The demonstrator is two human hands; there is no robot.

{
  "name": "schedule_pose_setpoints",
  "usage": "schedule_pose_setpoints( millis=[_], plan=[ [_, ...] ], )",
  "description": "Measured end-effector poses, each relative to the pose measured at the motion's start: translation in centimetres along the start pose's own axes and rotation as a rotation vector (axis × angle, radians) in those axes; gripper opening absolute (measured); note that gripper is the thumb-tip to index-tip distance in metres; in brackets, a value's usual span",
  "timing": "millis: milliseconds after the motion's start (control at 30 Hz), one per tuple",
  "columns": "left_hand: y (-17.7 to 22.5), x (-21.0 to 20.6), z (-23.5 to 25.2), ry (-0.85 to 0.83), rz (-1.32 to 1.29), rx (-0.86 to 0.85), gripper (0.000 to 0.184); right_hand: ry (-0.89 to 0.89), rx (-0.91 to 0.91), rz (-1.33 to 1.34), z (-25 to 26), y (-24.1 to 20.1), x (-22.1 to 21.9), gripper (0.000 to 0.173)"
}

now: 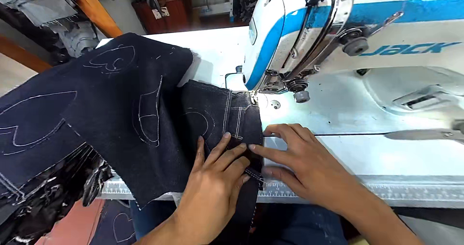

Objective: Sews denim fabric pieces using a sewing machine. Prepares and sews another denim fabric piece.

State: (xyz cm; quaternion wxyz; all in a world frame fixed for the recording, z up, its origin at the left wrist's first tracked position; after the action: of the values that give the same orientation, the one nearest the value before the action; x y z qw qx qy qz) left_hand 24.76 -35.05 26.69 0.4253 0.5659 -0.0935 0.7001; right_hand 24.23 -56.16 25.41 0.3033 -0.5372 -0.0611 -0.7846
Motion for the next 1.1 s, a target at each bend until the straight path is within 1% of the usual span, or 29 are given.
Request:
schedule_pose_setpoints(
  millis=[33,100,167,200,300,367,433,500,567,600,633,667,733,767,933,1033,1100],
  plan=[
    [0.1,0.8,0.3,-0.008,0.052,-0.053,0.03,-0.023,0.023,0.003,-0.7,-0.4,0.3,0.042],
    [-0.2,2.6,1.5,-0.105,0.107,-0.211,0.028,-0.024,0.065,-0.026,-2.0,-1.1,0.4,0.047],
    [-1.1,3.6,3.3,-0.205,0.073,-0.347,0.029,-0.001,0.096,-0.068,-2.9,-1.6,0.3,0.046],
    [-1.8,3.4,4.2,-0.21,0.028,-0.364,0.029,0.016,0.111,-0.079,-3.1,-1.7,0.3,0.046],
    [-3.3,1.4,5.7,-0.14,-0.119,-0.276,0.019,0.054,0.146,-0.091,-3.0,-1.8,0.1,0.043],
    [-3.3,0.6,5.7,-0.095,-0.135,-0.233,0.014,0.071,0.155,-0.1,-3.2,-1.9,0.1,0.041],
    [-2.9,0.4,4.9,-0.036,-0.083,-0.249,0.016,0.066,0.166,-0.097,-3.5,-2.1,0.2,0.04],
    [-2.4,0.3,4.0,0.009,0.037,-0.297,0.023,0.052,0.141,-0.067,-3.3,-2.1,0.1,0.044],
    [-2.3,0.1,3.9,-0.045,0.17,-0.332,0.033,0.035,0.069,-0.034,-2.7,-1.5,0.2,0.053],
    [-2.5,-0.1,3.9,-0.085,0.196,-0.33,0.035,0.026,0.035,-0.028,-2.2,-1.2,0.2,0.058],
    [-3.0,-0.3,3.9,-0.122,0.185,-0.316,0.036,0.014,0.007,-0.029,-1.8,-0.8,0.3,0.062],
    [-3.6,-0.6,4.1,-0.138,0.166,-0.305,0.042,0.002,-0.012,-0.034,-1.4,-0.5,0.4,0.064],
    [-4.3,-1.0,5.0,-0.131,0.142,-0.294,0.056,-0.017,-0.027,-0.056,-0.5,0.5,0.4,0.065],
    [-4.5,-1.2,5.6,-0.127,0.141,-0.292,0.059,-0.023,-0.022,-0.077,-0.2,1.1,0.4,0.065],
    [-5.9,-1.4,8.6,-0.156,0.175,-0.3,0.059,-0.001,0.054,-0.107,2.7,3.9,0.3,0.071],
    [-6.6,-1.5,10.3,-0.174,0.168,-0.313,0.06,0.056,0.037,-0.136,3.5,4.8,-0.3,0.073],
    [-7.0,-1.4,11.2,-0.186,0.184,-0.307,0.061,0.089,0.016,-0.187,3.4,4.5,-0.4,0.069]
  ],
)
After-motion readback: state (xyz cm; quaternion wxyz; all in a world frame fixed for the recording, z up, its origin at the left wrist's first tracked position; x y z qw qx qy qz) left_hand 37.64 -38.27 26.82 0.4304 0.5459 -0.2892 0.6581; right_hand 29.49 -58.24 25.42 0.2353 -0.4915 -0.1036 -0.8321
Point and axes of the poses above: each hand's wrist, its own z-axis towards the middle knuckle, its own x-axis out of the back of the hand, y = z × x, the point moved 4 cm from there along z, towards the middle knuckle, and after that the axes turned 1 degree about -z, right-handed, at the moved point
